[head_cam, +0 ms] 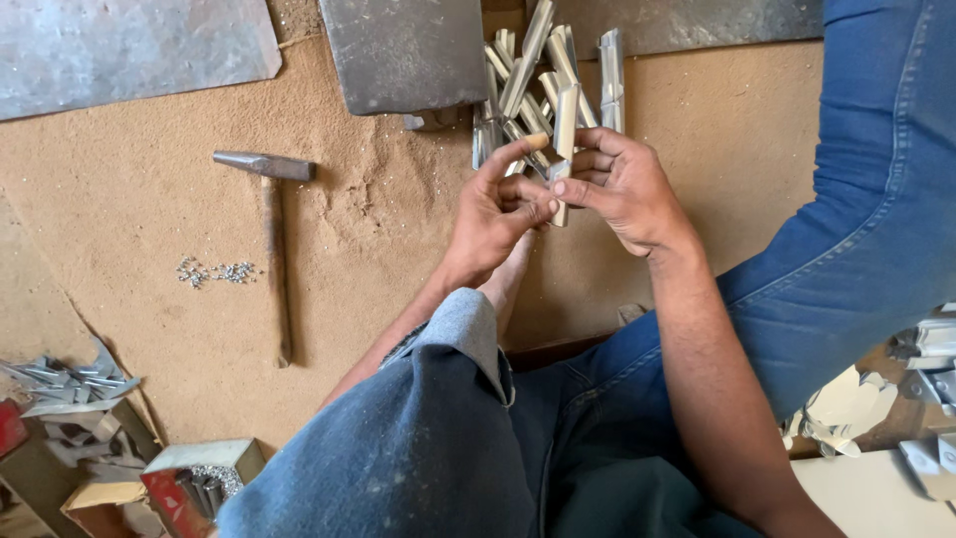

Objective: The person sits on the floor of a metal workshop and shapes small aluminum angle pieces by hammering them over a steel block, bending each piece by hand and striking it with a ball-peen hammer to form folded brackets, placing finished pieces in a pile and picking up new ones.

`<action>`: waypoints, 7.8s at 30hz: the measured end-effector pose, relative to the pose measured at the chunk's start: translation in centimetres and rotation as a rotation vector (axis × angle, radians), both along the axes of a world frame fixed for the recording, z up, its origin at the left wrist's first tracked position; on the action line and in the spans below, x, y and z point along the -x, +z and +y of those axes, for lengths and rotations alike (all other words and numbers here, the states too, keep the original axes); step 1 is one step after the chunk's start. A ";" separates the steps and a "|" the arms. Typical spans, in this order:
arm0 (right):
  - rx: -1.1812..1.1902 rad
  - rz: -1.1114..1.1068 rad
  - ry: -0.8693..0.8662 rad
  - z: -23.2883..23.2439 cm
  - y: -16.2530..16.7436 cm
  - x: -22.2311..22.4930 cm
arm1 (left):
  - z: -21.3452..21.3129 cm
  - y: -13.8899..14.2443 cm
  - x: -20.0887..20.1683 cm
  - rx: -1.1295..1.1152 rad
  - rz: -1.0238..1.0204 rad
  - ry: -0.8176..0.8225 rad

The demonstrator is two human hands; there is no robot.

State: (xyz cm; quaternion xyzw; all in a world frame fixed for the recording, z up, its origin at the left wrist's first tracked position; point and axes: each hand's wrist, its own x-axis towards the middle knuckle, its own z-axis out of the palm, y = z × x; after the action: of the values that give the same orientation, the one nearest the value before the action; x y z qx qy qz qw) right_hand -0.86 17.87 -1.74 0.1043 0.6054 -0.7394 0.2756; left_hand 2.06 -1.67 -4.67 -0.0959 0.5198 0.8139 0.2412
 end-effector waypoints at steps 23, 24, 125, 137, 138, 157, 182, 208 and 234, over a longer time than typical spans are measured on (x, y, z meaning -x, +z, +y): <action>0.108 0.006 -0.026 -0.4 -0.6 0.2 | -0.8 0.1 0.2 -0.033 0.055 0.052; 0.108 -0.008 -0.021 -0.5 -0.7 0.3 | -0.9 0.1 0.3 0.022 0.078 0.048; -0.470 0.194 0.235 3.6 -7.1 -3.3 | -3.5 -4.9 -4.3 -0.417 0.262 0.040; -0.629 0.300 0.085 5.5 -0.9 -3.3 | -14.7 -5.9 -8.0 1.176 0.676 0.448; -0.616 0.315 0.072 5.2 -0.6 -3.4 | -16.8 -6.8 -9.4 1.307 0.656 0.550; -0.142 0.438 -0.104 3.5 2.4 -4.2 | 3.3 -3.9 -14.4 1.745 0.728 -0.446; -0.895 1.132 0.262 -11.0 1.8 8.0 | -26.2 -10.4 -12.7 1.600 0.293 0.686; -0.964 1.260 0.189 -10.2 -2.5 7.7 | -13.7 -6.0 4.0 1.414 0.938 0.429; -1.028 1.467 0.313 -10.9 -3.4 8.5 | -17.5 8.0 -4.0 1.095 0.171 -0.071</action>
State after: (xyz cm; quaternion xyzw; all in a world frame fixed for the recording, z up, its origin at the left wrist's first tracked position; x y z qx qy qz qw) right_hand -9.33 6.96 -5.16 -0.3658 0.8913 -0.2132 -0.1622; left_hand 6.03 -19.15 3.32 -0.1233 0.8875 0.4211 0.1406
